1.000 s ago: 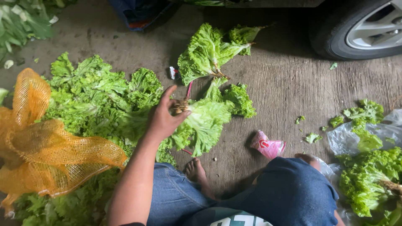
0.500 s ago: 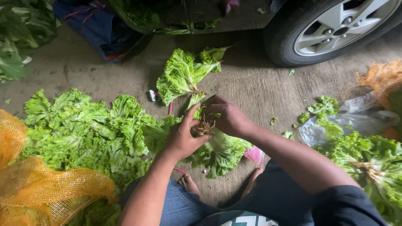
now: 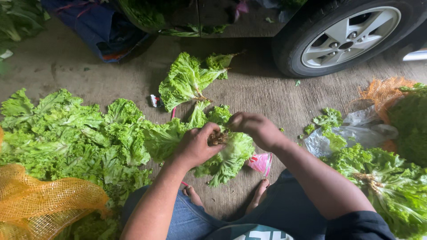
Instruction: The person sits on the floor of a garage-like space surrounded by loose lettuce heads. They pull the root ends off each lettuce head by hand, drop the trimmed heads onto a plastic sheet, and arrange the trimmed lettuce into a large pile, discarding root debris aside.
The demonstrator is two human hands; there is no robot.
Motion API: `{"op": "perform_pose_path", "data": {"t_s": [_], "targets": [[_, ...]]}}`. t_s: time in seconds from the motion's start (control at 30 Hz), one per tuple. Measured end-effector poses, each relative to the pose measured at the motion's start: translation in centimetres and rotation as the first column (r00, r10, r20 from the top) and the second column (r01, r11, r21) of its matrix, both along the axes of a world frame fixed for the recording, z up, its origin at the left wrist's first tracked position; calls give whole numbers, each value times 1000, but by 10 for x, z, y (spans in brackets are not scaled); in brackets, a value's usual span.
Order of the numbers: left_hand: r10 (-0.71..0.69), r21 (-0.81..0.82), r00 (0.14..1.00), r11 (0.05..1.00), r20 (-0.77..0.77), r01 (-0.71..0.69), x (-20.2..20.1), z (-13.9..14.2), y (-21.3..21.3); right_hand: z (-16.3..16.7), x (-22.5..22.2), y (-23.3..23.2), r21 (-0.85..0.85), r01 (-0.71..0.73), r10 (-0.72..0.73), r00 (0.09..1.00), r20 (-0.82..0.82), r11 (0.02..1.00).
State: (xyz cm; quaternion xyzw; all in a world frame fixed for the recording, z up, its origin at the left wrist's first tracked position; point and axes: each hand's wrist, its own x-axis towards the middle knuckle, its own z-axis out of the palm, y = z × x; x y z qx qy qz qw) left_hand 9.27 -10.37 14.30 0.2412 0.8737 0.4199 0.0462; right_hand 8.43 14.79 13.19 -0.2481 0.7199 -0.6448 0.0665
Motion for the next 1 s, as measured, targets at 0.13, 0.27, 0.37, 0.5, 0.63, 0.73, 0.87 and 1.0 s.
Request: {"op": "perform_pose_path", "data": {"t_s": [0.13,0.27,0.37,0.5,0.63,0.73,0.87,1.0], "targets": [[29,-82,999,996,23,-27,-4,-4,1,-3,1,7,-864,41,491,809,324,502],[2,-46,993,999,119,4,-8,-8,3,20,15,-5,-279,-21,134,909,395,960],[0,62,993,998,122,-7,-10,-8,-1,47,24,-23,10,-164,155,945,287,986],[60,-6,929,998,365,-62,-17,-6,-7,78,32,-44,97,-178,187,978,-95,979],[2,153,978,988,209,-35,-21,-7,-8,80,59,-76,474,-13,191,924,-331,881],[92,160,974,979,207,-126,-22,-10,-11,73,77,-76,555,44,290,817,-499,830],[179,229,965,948,192,-222,-23,-11,-18,55,81,-51,427,103,130,866,-482,898],[100,412,965,890,242,-196,-20,-9,-14,29,80,-21,-154,187,-179,982,65,970]]}}
